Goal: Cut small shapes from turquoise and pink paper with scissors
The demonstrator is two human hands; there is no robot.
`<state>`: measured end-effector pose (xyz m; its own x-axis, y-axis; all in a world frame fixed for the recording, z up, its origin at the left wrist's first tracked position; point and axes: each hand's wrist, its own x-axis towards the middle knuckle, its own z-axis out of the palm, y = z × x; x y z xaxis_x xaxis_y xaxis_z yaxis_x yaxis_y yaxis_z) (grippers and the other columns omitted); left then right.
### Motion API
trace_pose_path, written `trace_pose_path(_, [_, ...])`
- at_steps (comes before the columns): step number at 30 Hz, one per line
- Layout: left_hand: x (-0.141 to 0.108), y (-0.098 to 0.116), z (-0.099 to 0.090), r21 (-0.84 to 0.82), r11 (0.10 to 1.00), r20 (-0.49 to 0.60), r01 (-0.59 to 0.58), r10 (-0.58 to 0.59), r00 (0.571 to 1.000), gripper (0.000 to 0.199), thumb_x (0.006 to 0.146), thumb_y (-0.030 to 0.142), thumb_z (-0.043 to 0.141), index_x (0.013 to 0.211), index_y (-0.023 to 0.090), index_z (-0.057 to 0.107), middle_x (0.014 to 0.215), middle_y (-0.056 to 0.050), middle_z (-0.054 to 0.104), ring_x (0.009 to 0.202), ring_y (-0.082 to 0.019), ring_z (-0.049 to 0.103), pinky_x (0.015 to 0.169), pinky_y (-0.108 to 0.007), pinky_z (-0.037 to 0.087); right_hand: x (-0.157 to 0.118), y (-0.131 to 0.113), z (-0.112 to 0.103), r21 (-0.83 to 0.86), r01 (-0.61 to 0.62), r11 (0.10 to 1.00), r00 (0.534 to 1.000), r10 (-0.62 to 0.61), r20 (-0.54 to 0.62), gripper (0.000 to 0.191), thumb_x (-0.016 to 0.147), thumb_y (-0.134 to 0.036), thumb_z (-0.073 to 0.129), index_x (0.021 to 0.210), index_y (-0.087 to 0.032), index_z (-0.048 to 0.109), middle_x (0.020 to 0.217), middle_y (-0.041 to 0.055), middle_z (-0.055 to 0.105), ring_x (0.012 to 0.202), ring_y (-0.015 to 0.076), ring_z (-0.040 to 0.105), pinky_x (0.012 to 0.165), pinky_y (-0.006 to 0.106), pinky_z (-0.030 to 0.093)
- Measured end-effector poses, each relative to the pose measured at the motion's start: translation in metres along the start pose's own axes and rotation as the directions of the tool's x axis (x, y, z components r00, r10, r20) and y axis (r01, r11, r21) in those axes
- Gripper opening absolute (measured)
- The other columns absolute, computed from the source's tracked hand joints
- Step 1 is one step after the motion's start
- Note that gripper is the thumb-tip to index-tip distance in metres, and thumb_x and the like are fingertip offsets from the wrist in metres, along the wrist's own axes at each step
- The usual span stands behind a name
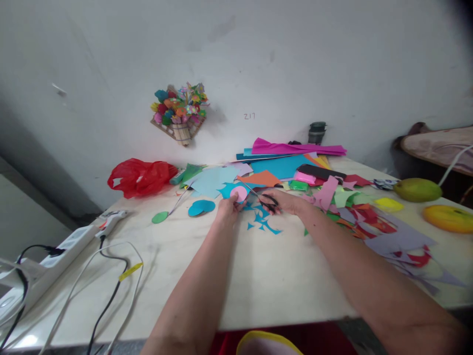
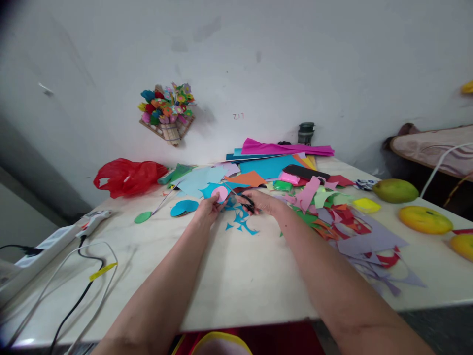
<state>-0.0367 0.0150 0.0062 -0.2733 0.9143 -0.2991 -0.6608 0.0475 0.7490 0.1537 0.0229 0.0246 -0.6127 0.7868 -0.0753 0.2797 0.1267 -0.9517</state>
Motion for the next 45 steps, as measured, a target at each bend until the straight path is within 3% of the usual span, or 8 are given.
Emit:
trace_pose_path(4, [-0.0010,0.0014,0.0011,-0.006,1.000,-0.005,0.010,-0.010,1.000,0.015,0.084,0.000,0.059,0.094,0.011,0.062,0.070,-0.003,0.064,0.056,-0.011,0.062,0.059,-0.025,0.061,-0.0002,-0.0017,0.0013,0.061,0.021,0.998,1.000,-0.021,-0.001,0.019,0.077,-0.026,0.048,0.062,-0.020,0.039,0.055,-0.0017,0.051,0.042,0.0073,0.046,0.035,0.019,0.021])
trace_pose_path(8, [-0.0007,0.0018,0.0004,-0.014,1.000,-0.006,0.008,-0.008,1.000,0.013,0.084,0.000,0.061,0.092,0.010,0.062,0.070,-0.003,0.064,0.055,-0.012,0.063,0.059,-0.025,0.060,-0.0008,-0.0050,0.0017,0.053,-0.034,0.998,0.999,0.037,-0.041,0.022,0.082,-0.027,0.050,0.063,-0.020,0.041,0.053,-0.0025,0.051,0.040,0.0070,0.045,0.036,0.020,0.019])
trace_pose_path(13, [-0.0004,0.0039,-0.0003,-0.007,1.000,-0.015,0.025,-0.025,1.000,0.014,0.082,0.001,0.064,0.093,0.009,0.063,0.074,-0.006,0.066,0.060,-0.015,0.067,0.061,-0.026,0.060,0.0012,-0.0034,0.0007,0.080,-0.030,0.996,0.997,0.035,-0.068,0.028,0.082,-0.037,0.060,0.065,-0.019,0.047,0.049,-0.0052,0.048,0.039,0.0066,0.042,0.041,0.020,0.028])
trace_pose_path(18, [0.0012,0.0062,-0.0018,0.025,0.999,0.007,0.039,-0.039,0.999,0.013,0.084,0.002,0.061,0.095,0.009,0.063,0.077,-0.007,0.068,0.060,-0.015,0.068,0.057,-0.024,0.059,0.0003,-0.0026,-0.0002,0.099,-0.045,0.994,0.994,0.054,-0.090,0.022,0.082,-0.034,0.060,0.070,-0.018,0.052,0.048,-0.0036,0.052,0.036,0.0069,0.040,0.039,0.021,0.030])
trace_pose_path(28, [-0.0002,0.0038,-0.0035,0.064,0.997,0.079,0.049,-0.054,0.995,0.024,0.082,0.003,0.065,0.106,0.007,0.062,0.076,-0.009,0.069,0.061,-0.018,0.070,0.054,-0.025,0.060,0.0017,0.0032,-0.0055,0.069,-0.033,0.997,0.998,0.037,-0.058,0.023,0.085,-0.035,0.059,0.072,-0.018,0.051,0.051,0.0003,0.060,0.036,0.0080,0.048,0.032,0.019,0.026])
trace_pose_path(32, [0.0007,0.0029,-0.0042,0.076,0.996,0.078,0.044,-0.050,0.996,0.020,0.081,0.003,0.066,0.101,0.005,0.064,0.075,-0.010,0.069,0.059,-0.018,0.069,0.052,-0.026,0.059,0.0039,0.0006,-0.0034,-0.006,-0.043,0.999,0.990,0.042,-0.131,0.021,0.081,-0.031,0.067,0.084,-0.017,0.052,0.050,-0.0004,0.062,0.033,0.0094,0.050,0.030,0.019,0.025])
trace_pose_path(37, [0.0014,0.0027,-0.0049,0.109,0.994,0.090,0.018,-0.028,0.996,0.012,0.084,0.004,0.062,0.096,0.005,0.064,0.074,-0.009,0.068,0.059,-0.017,0.068,0.053,-0.025,0.058,0.0036,-0.0011,-0.0022,-0.081,-0.015,0.997,0.983,0.000,-0.185,0.032,0.077,-0.028,0.072,0.097,-0.017,0.050,0.050,-0.0023,0.062,0.032,0.0119,0.052,0.028,0.018,0.023])
trace_pose_path(45, [-0.0012,0.0027,-0.0039,0.132,0.991,0.102,0.011,-0.025,0.994,0.013,0.085,0.004,0.061,0.097,0.006,0.063,0.073,-0.008,0.069,0.058,-0.017,0.068,0.051,-0.024,0.058,0.0028,0.0023,-0.0065,0.013,0.094,0.996,0.992,-0.092,-0.089,0.065,0.077,-0.030,0.073,0.133,-0.018,0.043,0.050,-0.0078,0.062,0.035,0.0129,0.053,0.036,0.021,0.044])
